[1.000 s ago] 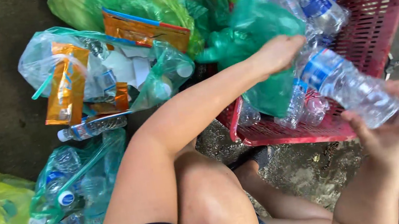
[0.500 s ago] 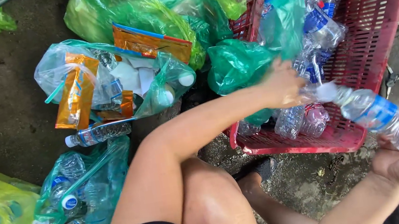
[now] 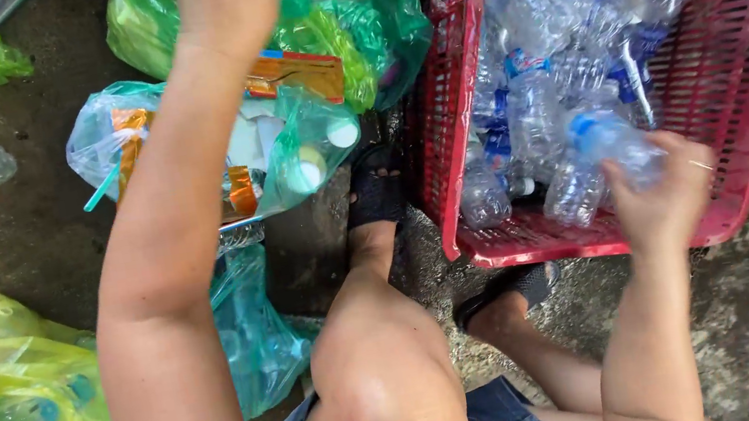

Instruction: The recorder sorts through several plastic bags of trash to collect plastic water bottles and place them into a red plastic crate.

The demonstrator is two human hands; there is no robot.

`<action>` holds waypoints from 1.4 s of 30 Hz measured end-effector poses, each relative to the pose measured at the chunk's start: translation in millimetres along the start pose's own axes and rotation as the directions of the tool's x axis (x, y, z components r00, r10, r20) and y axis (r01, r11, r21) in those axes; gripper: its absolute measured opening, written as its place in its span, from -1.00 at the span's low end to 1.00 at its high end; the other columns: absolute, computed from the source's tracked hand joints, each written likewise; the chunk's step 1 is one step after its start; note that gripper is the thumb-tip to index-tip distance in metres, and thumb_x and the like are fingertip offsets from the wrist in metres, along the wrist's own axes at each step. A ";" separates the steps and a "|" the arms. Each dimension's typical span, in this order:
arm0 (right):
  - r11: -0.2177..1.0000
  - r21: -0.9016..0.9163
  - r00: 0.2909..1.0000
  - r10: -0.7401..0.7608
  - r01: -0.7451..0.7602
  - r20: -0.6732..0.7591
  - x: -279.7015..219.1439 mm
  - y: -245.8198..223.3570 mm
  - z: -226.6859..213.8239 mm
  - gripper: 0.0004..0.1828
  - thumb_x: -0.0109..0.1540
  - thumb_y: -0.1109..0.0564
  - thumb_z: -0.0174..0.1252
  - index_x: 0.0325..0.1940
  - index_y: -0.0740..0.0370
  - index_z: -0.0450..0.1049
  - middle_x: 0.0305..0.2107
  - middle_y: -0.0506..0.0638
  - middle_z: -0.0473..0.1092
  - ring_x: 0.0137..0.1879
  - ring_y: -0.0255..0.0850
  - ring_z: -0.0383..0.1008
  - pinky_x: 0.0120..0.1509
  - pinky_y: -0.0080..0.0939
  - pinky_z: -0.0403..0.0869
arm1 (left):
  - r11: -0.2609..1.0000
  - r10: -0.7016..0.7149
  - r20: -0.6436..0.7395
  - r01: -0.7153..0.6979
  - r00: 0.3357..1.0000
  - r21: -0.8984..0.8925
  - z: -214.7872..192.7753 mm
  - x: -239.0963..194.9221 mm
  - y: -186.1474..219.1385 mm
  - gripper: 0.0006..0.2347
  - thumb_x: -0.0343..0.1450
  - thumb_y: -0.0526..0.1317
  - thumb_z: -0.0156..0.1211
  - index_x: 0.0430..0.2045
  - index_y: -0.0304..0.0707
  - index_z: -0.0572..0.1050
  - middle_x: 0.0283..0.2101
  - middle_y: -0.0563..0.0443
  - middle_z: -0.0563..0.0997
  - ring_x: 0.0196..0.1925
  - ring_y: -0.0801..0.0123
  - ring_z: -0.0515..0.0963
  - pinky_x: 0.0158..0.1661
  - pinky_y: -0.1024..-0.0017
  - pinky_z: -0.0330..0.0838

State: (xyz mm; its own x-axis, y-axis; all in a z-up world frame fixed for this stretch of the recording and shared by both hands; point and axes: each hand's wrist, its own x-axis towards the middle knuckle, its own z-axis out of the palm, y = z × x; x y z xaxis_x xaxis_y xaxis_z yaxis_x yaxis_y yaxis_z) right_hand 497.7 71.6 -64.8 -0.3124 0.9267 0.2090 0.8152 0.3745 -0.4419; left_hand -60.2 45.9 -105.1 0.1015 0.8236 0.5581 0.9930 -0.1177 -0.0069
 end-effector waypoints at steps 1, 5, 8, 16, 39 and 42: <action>0.994 -0.092 0.991 0.070 -0.059 0.118 2.1 -10.7 15.9 -0.40 0.13 0.14 0.55 0.18 0.26 0.44 0.07 0.21 0.34 0.21 0.10 0.38 0.35 0.00 0.38 | 0.992 -0.129 0.262 0.121 0.956 0.047 12.4 -17.7 -15.2 -0.89 0.43 -0.36 0.14 -0.25 -0.15 0.57 -0.22 -0.04 0.61 -0.10 0.10 0.60 -0.11 0.02 0.40; 0.963 -0.250 0.880 0.028 0.105 0.475 12.4 -63.9 39.7 -0.18 -0.06 0.00 0.56 0.26 0.17 0.51 0.15 0.38 0.37 0.21 0.27 0.36 0.27 0.14 0.36 | 0.991 -0.124 0.079 0.119 0.989 0.055 -72.3 -19.0 1.8 -0.72 0.34 -0.23 0.30 -0.08 -0.25 0.54 -0.02 -0.09 0.61 0.10 0.03 0.55 0.15 -0.20 0.10; 0.950 -0.246 0.899 -0.069 0.191 0.432 15.5 -83.7 48.0 -0.26 -0.01 -0.09 0.58 0.15 0.26 0.50 0.19 0.44 0.33 0.28 0.31 0.33 0.26 0.25 0.30 | 0.860 -0.417 -0.108 0.353 0.903 -0.368 -139.0 -36.4 48.0 -0.75 0.49 -0.47 0.22 0.05 -0.49 0.43 0.11 -0.31 0.51 0.20 -0.14 0.49 0.24 0.08 0.32; 0.499 0.616 0.588 -0.806 0.610 0.070 56.9 -298.4 132.4 -0.54 0.18 0.28 0.24 0.18 0.19 0.46 0.07 0.11 0.46 0.27 0.08 0.48 0.44 0.18 0.43 | 0.516 -0.453 0.581 0.730 0.676 -0.447 -72.9 -174.3 117.7 -0.69 0.27 -0.51 0.09 -0.12 -0.39 0.57 -0.07 -0.29 0.63 -0.01 -0.09 0.59 -0.02 0.14 0.47; 0.817 -0.067 0.683 -0.429 0.572 0.592 19.5 -279.9 132.3 -0.65 0.23 -0.14 0.26 -0.18 0.18 0.45 -0.55 0.03 0.47 -0.28 -0.03 0.49 -0.10 0.03 0.28 | 0.662 -0.564 0.603 0.745 0.564 -0.078 -28.8 -194.1 132.9 -0.33 0.16 -0.29 0.48 0.24 -0.21 0.40 0.31 -0.24 0.36 0.16 -0.17 0.43 0.11 0.06 0.40; 0.797 0.002 0.614 -0.467 0.604 0.637 8.1 -281.7 119.3 -0.73 0.32 -0.07 0.23 -0.29 0.13 0.40 -0.57 0.01 0.46 -0.35 -0.05 0.48 -0.09 0.04 0.27 | 0.810 -0.447 0.535 0.578 0.717 -0.096 -10.5 -205.7 144.0 -0.41 0.17 -0.23 0.53 0.13 -0.16 0.47 0.23 -0.09 0.41 0.17 -0.05 0.42 0.12 0.12 0.35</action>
State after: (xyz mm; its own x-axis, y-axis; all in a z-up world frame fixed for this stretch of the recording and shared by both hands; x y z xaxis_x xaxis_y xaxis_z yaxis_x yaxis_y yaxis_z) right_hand 207.4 -22.6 -42.7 -0.8829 0.4145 -0.2206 0.4598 0.8585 -0.2272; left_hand 61.2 -146.3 -212.2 -0.3394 0.9397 -0.0409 0.8576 0.3270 0.3969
